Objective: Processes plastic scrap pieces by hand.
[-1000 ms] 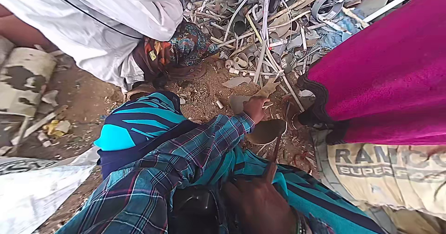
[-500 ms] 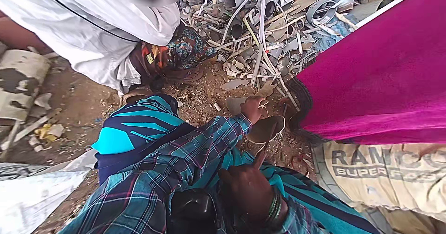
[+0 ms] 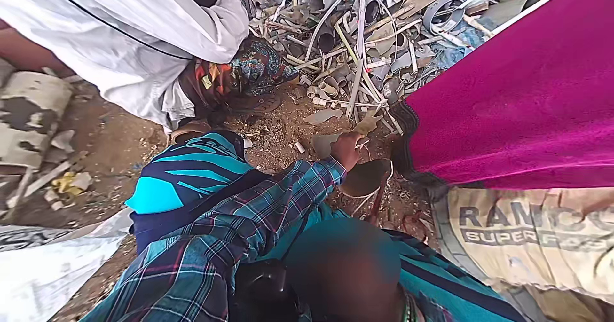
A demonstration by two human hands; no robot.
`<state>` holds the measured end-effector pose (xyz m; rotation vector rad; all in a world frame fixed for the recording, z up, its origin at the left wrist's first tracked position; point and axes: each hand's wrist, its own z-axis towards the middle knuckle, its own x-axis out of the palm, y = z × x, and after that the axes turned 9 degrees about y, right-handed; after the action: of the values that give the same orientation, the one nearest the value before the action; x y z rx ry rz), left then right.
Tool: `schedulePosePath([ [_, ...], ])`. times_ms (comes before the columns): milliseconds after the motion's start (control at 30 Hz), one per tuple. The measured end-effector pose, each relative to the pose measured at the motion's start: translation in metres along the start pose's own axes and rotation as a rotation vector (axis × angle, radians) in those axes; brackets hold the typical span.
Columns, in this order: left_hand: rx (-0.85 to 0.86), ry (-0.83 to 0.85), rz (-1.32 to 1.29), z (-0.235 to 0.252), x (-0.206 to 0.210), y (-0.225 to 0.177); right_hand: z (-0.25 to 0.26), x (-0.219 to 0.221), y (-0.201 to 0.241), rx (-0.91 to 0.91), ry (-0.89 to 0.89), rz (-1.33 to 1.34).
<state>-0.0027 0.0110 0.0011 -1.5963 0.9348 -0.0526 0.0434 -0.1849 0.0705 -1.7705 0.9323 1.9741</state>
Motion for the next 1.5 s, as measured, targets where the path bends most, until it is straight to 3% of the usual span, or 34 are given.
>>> schedulePosePath([
  [167,0.05,-0.102,0.007,0.006,0.008,0.005,0.015,0.02,-0.009,0.058,0.075,0.027],
  [300,0.081,-0.141,0.008,0.007,0.007,0.009,0.005,0.013,-0.017,-0.053,-0.055,-0.039],
  [467,0.038,-0.082,0.023,0.008,0.001,0.006,0.002,0.009,-0.039,-0.103,-0.087,0.006],
  [633,0.041,-0.051,0.042,0.005,-0.003,0.007,-0.003,0.0,-0.021,-0.076,-0.085,-0.014],
  [767,0.06,-0.072,0.034,0.005,-0.003,0.008,0.009,0.022,-0.036,-0.03,-0.073,0.022],
  [933,0.062,-0.063,0.052,0.005,-0.008,0.01,-0.002,-0.003,-0.018,-0.095,-0.09,-0.027],
  [1033,0.078,-0.062,0.057,0.004,-0.007,0.01,0.003,0.008,-0.031,-0.085,-0.078,-0.003],
  [1133,0.079,-0.001,0.071,0.003,-0.008,0.008,0.009,0.025,-0.045,-0.058,-0.046,0.061],
  [1200,0.112,0.084,0.119,0.005,-0.01,0.011,0.004,0.012,-0.038,-0.072,-0.098,0.071],
  [1300,0.134,0.236,0.204,0.001,-0.008,0.006,-0.012,-0.031,-0.032,-0.017,-0.167,0.235],
  [1367,0.131,0.364,0.275,-0.01,-0.009,-0.008,-0.018,-0.045,-0.053,0.1,-0.249,0.418],
  [1500,0.314,0.363,0.347,0.001,0.021,0.024,-0.022,-0.049,-0.103,0.361,-0.345,0.864],
])
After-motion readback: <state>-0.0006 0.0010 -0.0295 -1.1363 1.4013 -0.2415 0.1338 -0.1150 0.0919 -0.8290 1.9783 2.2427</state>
